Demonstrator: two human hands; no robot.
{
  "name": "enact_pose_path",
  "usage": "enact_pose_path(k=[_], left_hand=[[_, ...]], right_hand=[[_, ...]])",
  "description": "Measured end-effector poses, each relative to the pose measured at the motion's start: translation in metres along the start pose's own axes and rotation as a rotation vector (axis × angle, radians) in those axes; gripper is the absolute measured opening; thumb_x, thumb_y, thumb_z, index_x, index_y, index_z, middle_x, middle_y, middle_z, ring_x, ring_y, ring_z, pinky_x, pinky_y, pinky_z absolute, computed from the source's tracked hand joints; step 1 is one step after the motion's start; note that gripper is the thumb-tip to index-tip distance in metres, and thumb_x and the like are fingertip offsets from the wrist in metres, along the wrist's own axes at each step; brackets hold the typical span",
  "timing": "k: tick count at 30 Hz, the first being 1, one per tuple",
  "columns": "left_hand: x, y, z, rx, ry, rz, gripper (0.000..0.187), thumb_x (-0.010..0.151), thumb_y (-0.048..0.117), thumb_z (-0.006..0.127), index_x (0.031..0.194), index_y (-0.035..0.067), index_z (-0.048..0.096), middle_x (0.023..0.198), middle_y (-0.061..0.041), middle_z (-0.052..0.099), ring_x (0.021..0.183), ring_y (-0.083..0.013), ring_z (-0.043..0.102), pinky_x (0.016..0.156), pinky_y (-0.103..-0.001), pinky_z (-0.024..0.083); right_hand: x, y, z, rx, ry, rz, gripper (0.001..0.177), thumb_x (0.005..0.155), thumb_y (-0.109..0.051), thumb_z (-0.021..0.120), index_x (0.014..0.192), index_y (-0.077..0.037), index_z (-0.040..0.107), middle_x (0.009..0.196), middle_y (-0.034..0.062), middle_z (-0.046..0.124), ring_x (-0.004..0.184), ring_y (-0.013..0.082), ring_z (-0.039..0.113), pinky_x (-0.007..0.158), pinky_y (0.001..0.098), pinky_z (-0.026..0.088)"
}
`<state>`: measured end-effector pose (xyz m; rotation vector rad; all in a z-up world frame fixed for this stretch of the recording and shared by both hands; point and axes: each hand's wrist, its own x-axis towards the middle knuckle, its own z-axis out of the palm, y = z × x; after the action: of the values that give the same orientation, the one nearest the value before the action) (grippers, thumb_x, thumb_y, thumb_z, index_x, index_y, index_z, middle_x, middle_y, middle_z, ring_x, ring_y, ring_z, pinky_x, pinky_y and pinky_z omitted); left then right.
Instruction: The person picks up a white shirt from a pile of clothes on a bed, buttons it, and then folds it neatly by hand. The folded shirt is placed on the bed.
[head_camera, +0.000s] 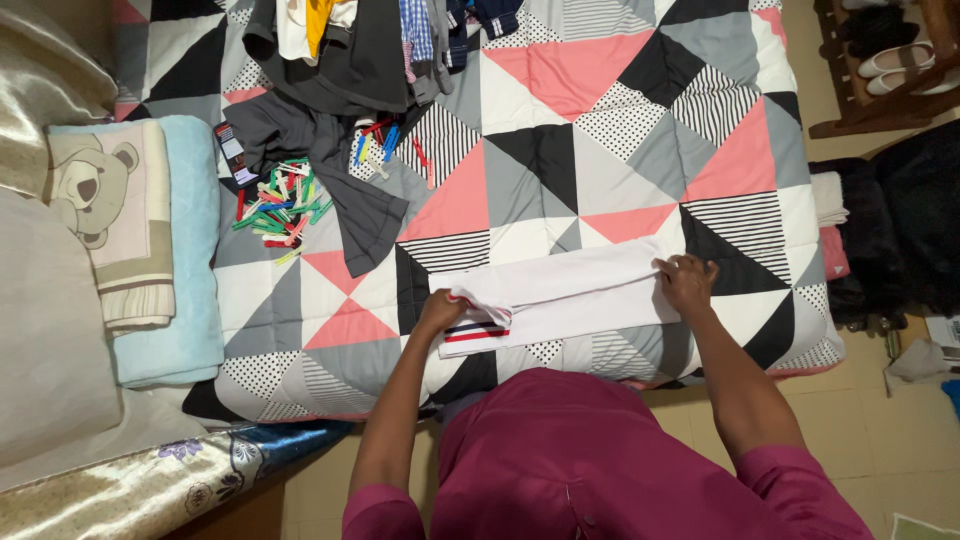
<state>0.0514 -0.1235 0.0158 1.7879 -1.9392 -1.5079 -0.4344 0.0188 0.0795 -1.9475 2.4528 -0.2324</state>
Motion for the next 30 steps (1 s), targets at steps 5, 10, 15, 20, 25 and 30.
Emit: enact_pose_path(k=[5, 10, 15, 20, 25, 30], left_hand=[[0.016, 0.002, -0.019, -0.325, 0.061, 0.026, 0.028, 0.076, 0.016, 0.068, 0.099, 0.005, 0.080, 0.094, -0.011, 0.080, 0.087, -0.0213, 0.074, 0.078, -0.034, 0.056], [0.018, 0.002, -0.026, -0.462, 0.029, 0.112, 0.027, 0.075, 0.010, 0.069, 0.100, 0.003, 0.078, 0.095, -0.009, 0.080, 0.088, -0.0187, 0.074, 0.080, -0.033, 0.056], [0.003, -0.003, -0.015, -0.153, -0.040, 0.036, 0.029, 0.075, 0.023, 0.077, 0.098, 0.005, 0.080, 0.092, -0.013, 0.079, 0.085, -0.0235, 0.075, 0.079, -0.035, 0.055], [-0.007, -0.009, -0.001, -0.058, -0.095, 0.052, 0.034, 0.075, 0.031, 0.075, 0.097, 0.005, 0.079, 0.091, -0.016, 0.079, 0.086, -0.0298, 0.077, 0.080, -0.038, 0.057], [-0.008, -0.009, 0.004, 0.162, -0.092, 0.051, 0.030, 0.079, 0.036, 0.071, 0.095, 0.012, 0.080, 0.092, -0.018, 0.077, 0.088, -0.0351, 0.074, 0.081, -0.043, 0.057], [-0.012, -0.009, 0.010, 0.236, -0.135, 0.105, 0.029, 0.078, 0.039, 0.072, 0.094, 0.016, 0.081, 0.093, -0.016, 0.077, 0.088, -0.0355, 0.073, 0.079, -0.044, 0.056]], right_hand=[[0.019, 0.005, -0.002, 0.075, 0.119, -0.013, 0.032, 0.094, -0.021, 0.068, 0.125, -0.028, 0.075, 0.125, 0.0051, 0.068, 0.129, 0.0245, 0.056, 0.110, 0.0626, 0.025], [0.021, 0.006, -0.006, 0.103, 0.171, -0.027, 0.032, 0.097, -0.016, 0.067, 0.127, -0.027, 0.073, 0.124, 0.0042, 0.067, 0.131, 0.0245, 0.056, 0.111, 0.0628, 0.025], [0.004, 0.005, -0.007, 0.046, 0.125, -0.015, 0.033, 0.095, -0.017, 0.070, 0.124, -0.032, 0.075, 0.124, 0.0036, 0.068, 0.130, 0.0230, 0.057, 0.110, 0.0595, 0.026], [-0.008, 0.005, -0.006, 0.043, 0.034, 0.003, 0.034, 0.093, -0.021, 0.070, 0.124, -0.035, 0.074, 0.131, 0.0033, 0.068, 0.134, 0.0222, 0.055, 0.112, 0.0604, 0.025], [-0.005, 0.002, -0.003, -0.002, -0.054, 0.025, 0.031, 0.094, -0.030, 0.067, 0.122, -0.040, 0.075, 0.137, 0.0050, 0.067, 0.140, 0.0268, 0.050, 0.113, 0.0616, 0.022], [-0.006, 0.001, 0.000, -0.012, -0.087, 0.041, 0.030, 0.097, -0.033, 0.064, 0.124, -0.041, 0.074, 0.144, 0.0052, 0.064, 0.144, 0.0271, 0.048, 0.115, 0.0604, 0.023]])
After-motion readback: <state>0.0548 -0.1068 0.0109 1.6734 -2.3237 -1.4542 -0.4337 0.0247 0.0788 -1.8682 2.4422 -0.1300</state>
